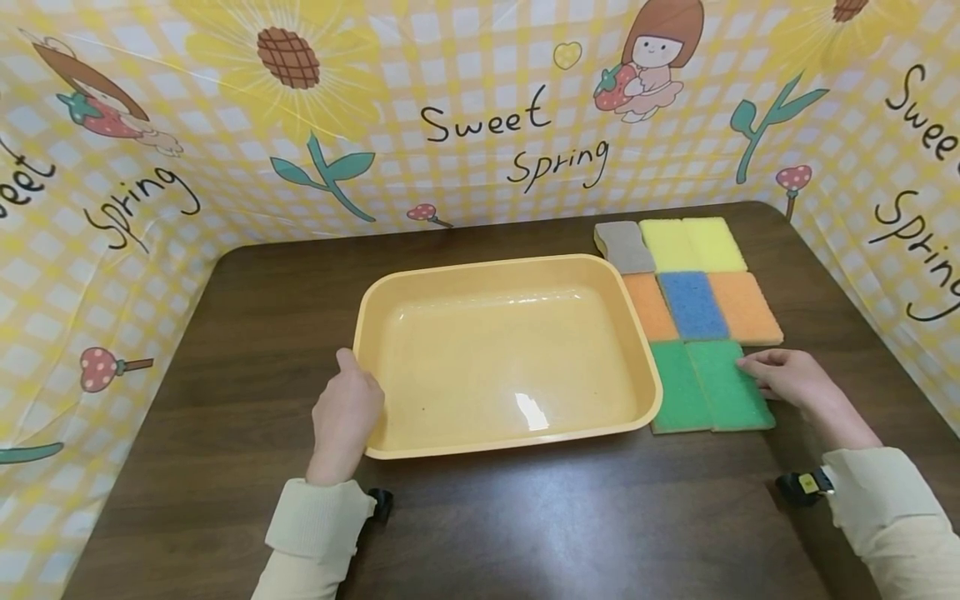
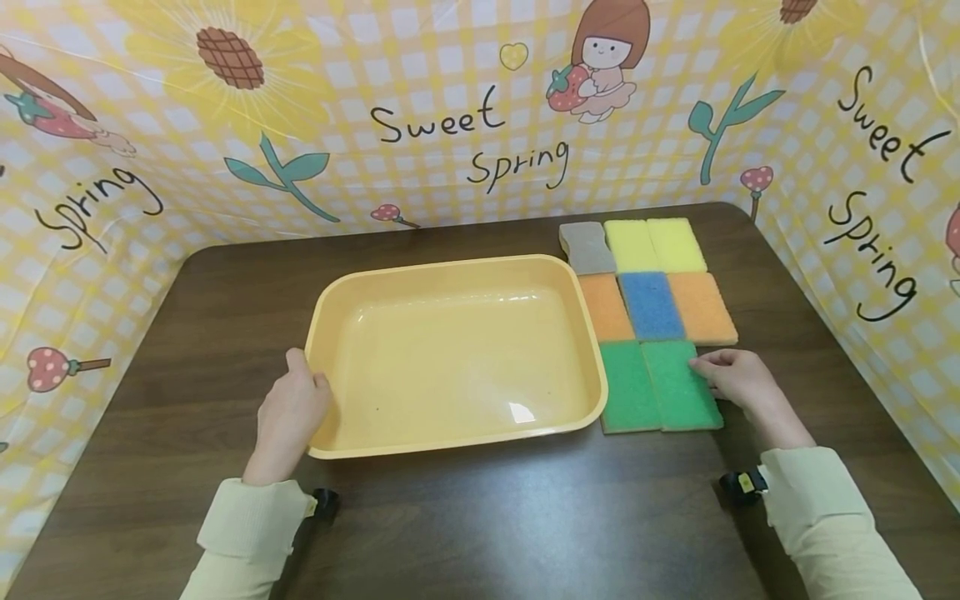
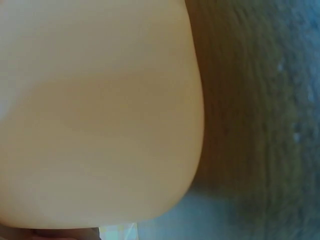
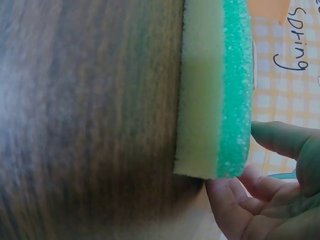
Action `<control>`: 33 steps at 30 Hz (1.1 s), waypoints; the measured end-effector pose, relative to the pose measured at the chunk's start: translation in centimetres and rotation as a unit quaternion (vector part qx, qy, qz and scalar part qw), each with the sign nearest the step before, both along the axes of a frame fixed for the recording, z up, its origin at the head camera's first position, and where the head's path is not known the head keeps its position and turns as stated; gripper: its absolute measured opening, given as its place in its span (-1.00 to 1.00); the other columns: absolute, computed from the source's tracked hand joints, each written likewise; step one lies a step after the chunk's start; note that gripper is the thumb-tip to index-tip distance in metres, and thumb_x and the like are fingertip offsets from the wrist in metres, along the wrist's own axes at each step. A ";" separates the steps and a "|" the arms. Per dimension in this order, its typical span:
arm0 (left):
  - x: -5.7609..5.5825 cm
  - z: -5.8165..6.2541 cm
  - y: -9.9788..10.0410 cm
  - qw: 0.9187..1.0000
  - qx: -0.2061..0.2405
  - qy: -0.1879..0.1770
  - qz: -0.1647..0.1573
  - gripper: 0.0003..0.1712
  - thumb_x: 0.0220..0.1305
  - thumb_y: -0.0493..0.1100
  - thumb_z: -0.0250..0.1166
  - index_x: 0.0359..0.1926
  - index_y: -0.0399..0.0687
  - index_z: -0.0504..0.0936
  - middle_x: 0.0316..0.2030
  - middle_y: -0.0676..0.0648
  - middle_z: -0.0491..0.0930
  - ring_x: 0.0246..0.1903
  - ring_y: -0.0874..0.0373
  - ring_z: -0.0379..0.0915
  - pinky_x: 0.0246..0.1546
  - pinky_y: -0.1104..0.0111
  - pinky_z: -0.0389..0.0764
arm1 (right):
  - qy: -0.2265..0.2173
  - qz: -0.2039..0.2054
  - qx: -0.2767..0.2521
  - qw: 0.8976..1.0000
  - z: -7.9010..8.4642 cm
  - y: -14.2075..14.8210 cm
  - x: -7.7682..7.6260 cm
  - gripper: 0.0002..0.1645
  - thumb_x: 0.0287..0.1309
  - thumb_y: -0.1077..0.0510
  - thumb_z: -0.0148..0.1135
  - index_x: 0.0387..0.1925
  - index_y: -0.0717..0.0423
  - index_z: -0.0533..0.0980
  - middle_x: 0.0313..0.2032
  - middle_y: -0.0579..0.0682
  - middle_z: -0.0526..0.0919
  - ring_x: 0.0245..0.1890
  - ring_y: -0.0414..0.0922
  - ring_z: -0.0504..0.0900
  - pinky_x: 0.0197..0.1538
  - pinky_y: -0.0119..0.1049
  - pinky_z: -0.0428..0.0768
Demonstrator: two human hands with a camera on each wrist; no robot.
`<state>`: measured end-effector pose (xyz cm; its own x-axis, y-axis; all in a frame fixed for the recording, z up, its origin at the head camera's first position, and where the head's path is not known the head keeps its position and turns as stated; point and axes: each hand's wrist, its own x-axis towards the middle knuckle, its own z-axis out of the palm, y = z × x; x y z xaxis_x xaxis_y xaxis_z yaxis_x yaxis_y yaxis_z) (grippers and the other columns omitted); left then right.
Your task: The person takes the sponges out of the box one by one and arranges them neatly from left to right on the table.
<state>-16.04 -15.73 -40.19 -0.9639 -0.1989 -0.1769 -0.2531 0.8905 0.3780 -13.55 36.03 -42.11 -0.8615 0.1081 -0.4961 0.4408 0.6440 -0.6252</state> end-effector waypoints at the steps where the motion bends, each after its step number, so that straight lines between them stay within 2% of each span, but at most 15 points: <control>1: 0.0 0.0 0.0 1.000 0.000 -0.001 0.000 -0.66 0.40 -0.20 -0.20 0.06 -0.37 0.10 -0.53 -0.31 0.49 -0.62 -0.08 0.45 -0.70 0.23 0.31 | 0.002 0.002 0.001 1.000 0.0 -0.1 0.0 -0.22 0.41 -0.13 -0.17 0.22 0.56 0.21 0.21 0.54 0.21 0.13 0.33 0.37 -0.04 -0.21 0.62; 10: -0.2 -0.2 -0.5 1.000 0.000 -0.007 0.001 -0.63 0.39 -0.18 -0.19 0.07 -0.37 0.09 -0.52 -0.32 0.49 -0.62 -0.10 0.44 -0.69 0.23 0.31 | 0.022 0.025 0.062 0.998 -0.1 -1.0 -0.1 -0.21 0.40 -0.16 -0.18 0.20 0.53 0.25 0.15 0.54 0.32 -0.04 0.27 0.52 -0.17 -0.12 0.59; 17: -0.2 -0.2 -0.8 1.000 0.022 -0.015 0.004 -0.63 0.40 -0.12 -0.26 0.03 -0.35 0.12 -0.49 -0.31 0.49 -0.58 -0.10 0.44 -0.65 0.22 0.32 | 0.001 0.022 0.029 0.999 -0.1 -0.9 -0.3 -0.14 0.40 -0.21 -0.25 0.27 0.55 0.14 0.23 0.55 0.20 0.12 0.37 0.39 -0.01 -0.02 0.56; 22: -0.2 -0.1 -0.8 0.999 0.035 -0.007 0.012 -0.61 0.37 -0.06 -0.30 -0.03 -0.34 0.15 -0.39 -0.34 0.51 -0.50 -0.14 0.47 -0.56 0.16 0.37 | -0.001 0.015 0.028 1.000 -0.1 -0.9 -0.4 -0.14 0.42 -0.19 -0.28 0.25 0.59 0.14 0.19 0.54 0.24 0.10 0.34 0.40 0.02 -0.01 0.55; 29: -0.5 -0.2 -0.9 0.998 0.053 -0.011 0.016 -0.50 0.38 0.02 -0.36 0.06 -0.34 0.14 -0.22 -0.33 0.43 -0.37 -0.16 0.45 -0.44 0.13 0.39 | 0.008 0.008 0.025 1.000 0.2 -1.2 -0.4 -0.15 0.41 -0.15 -0.28 0.26 0.61 0.12 0.15 0.53 0.27 0.06 0.29 0.43 -0.01 -0.07 0.58; 33: -0.6 -0.4 -0.9 0.996 0.078 0.002 0.034 -0.43 0.37 0.03 -0.32 0.18 -0.34 0.12 -0.06 -0.36 0.36 -0.17 -0.22 0.40 -0.29 0.01 0.41 | 0.025 0.012 0.029 0.999 0.6 -1.2 -0.5 -0.13 0.43 -0.13 -0.33 0.29 0.66 0.00 0.16 0.58 0.24 0.04 0.32 0.43 -0.02 -0.01 0.53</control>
